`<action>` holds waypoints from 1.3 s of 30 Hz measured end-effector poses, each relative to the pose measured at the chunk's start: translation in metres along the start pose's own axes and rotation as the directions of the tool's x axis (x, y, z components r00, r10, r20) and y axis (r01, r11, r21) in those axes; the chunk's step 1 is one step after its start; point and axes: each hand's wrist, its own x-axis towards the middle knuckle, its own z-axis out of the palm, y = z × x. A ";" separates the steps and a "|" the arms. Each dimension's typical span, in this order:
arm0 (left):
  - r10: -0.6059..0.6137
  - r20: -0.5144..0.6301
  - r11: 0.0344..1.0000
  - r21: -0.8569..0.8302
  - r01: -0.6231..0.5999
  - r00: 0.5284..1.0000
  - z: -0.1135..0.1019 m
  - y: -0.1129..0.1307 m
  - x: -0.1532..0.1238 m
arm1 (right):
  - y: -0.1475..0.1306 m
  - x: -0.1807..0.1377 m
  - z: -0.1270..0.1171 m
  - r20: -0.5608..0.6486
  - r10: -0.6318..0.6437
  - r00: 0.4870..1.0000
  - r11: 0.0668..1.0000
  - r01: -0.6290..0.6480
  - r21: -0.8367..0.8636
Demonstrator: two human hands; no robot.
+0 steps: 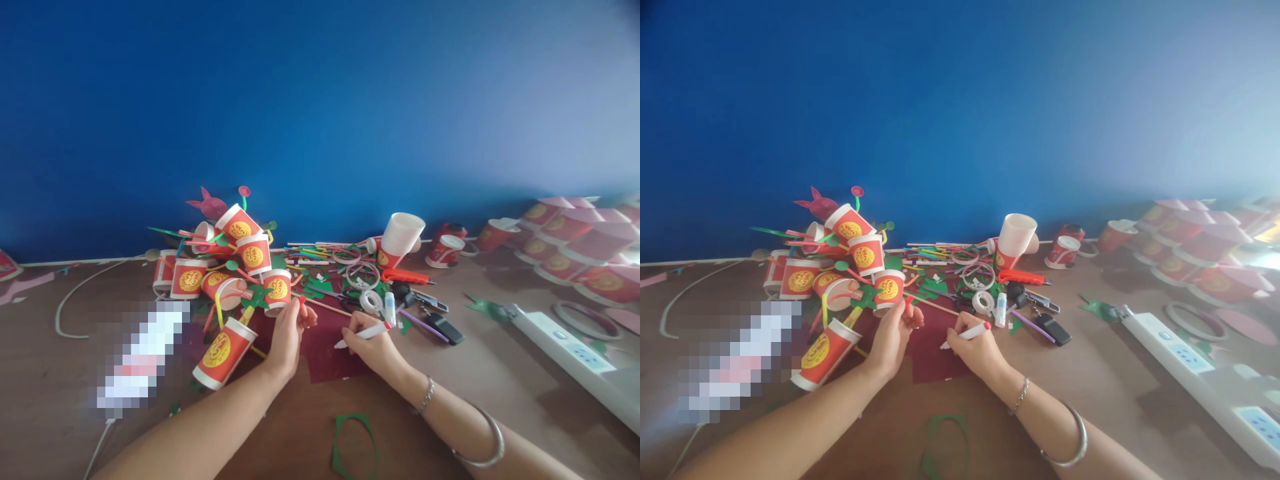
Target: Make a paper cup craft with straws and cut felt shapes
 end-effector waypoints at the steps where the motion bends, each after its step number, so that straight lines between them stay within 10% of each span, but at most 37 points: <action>1: 0.002 -0.001 1.000 0.001 -0.002 1.000 0.000 0.000 0.000 | -0.002 0.000 -0.001 -0.017 -0.007 1.000 1.000 0.007 0.017; 12: -0.002 0.012 1.000 -0.025 0.002 1.000 -0.001 -0.004 0.002 | -0.012 -0.006 0.000 0.168 -0.092 0.982 0.993 0.077 0.091; 39: 0.000 0.011 1.000 -0.021 0.000 1.000 -0.001 -0.003 0.002 | -0.009 -0.004 0.002 0.170 -0.097 0.981 0.994 0.088 0.058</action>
